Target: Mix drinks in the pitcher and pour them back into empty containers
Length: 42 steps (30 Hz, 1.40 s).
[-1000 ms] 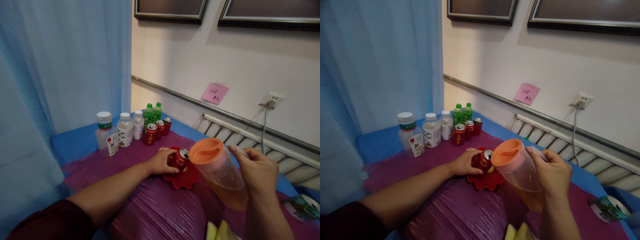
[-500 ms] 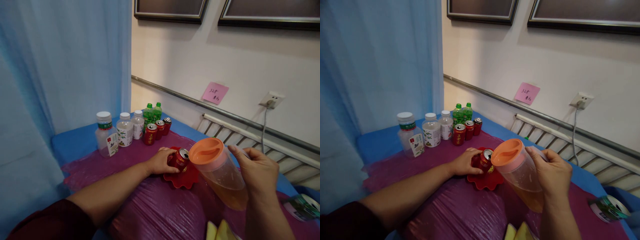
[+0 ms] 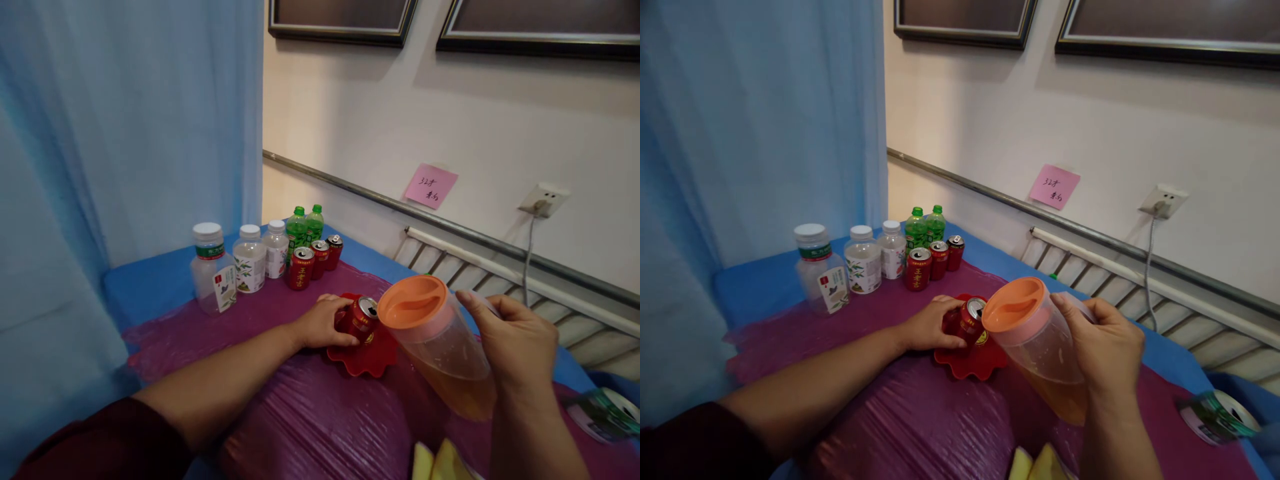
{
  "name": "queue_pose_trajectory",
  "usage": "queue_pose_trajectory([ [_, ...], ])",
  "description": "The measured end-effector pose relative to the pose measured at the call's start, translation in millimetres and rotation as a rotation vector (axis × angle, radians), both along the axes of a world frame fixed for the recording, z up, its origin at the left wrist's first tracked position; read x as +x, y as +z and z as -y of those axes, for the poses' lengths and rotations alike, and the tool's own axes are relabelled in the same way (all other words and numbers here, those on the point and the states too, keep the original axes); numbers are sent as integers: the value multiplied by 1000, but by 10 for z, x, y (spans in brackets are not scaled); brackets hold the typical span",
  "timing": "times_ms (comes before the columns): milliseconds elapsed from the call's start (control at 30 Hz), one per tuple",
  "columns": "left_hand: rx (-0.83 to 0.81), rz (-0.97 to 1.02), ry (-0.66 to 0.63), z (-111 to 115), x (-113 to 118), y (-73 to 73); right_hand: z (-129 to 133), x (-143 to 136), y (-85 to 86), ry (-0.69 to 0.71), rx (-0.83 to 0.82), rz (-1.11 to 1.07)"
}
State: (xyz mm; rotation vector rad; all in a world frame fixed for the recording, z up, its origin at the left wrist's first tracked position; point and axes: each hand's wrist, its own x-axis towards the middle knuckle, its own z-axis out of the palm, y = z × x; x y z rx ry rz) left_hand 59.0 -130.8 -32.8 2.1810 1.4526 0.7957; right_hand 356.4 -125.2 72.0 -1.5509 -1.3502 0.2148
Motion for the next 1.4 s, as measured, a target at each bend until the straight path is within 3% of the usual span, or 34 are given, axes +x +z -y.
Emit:
queue_pose_trajectory([
  [1400, 10, -12, 9, -7, -3, -9, 17, -7, 10, 1, 14, -5],
])
